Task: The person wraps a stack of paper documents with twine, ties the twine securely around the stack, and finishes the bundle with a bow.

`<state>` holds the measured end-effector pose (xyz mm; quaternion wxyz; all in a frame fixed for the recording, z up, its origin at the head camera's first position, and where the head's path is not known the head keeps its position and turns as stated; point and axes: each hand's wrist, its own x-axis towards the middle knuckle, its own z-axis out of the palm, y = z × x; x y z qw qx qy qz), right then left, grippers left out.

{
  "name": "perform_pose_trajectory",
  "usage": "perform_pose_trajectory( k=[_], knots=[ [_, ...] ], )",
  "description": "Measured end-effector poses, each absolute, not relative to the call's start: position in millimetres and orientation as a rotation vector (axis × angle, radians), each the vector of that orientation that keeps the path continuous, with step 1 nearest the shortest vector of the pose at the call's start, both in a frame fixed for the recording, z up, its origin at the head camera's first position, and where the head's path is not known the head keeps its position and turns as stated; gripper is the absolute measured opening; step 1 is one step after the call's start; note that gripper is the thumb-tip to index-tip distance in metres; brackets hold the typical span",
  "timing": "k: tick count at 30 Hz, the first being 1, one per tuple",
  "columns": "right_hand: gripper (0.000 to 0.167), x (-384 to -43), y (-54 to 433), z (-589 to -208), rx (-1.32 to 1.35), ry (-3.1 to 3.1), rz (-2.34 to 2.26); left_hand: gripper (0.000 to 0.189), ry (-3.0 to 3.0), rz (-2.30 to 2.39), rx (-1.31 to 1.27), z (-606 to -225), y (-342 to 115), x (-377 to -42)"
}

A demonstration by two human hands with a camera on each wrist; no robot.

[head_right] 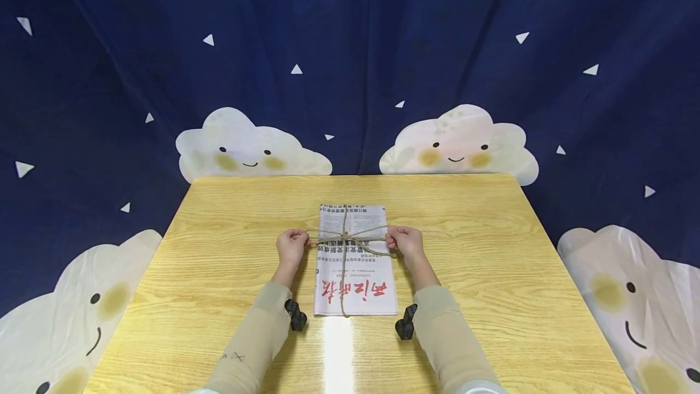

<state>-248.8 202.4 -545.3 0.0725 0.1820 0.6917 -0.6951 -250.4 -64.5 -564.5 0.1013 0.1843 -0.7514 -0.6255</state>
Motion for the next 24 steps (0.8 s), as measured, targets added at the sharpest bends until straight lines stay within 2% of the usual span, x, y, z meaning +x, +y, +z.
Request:
perform_pose_trajectory(
  k=[24],
  knots=[
    [0.031, -254.7, 205.6, -545.6, 0.674, 2.002, -2.090, 0.007, -2.317, -1.770, 0.488, -559.1, -73.8, -258.2]
  ],
)
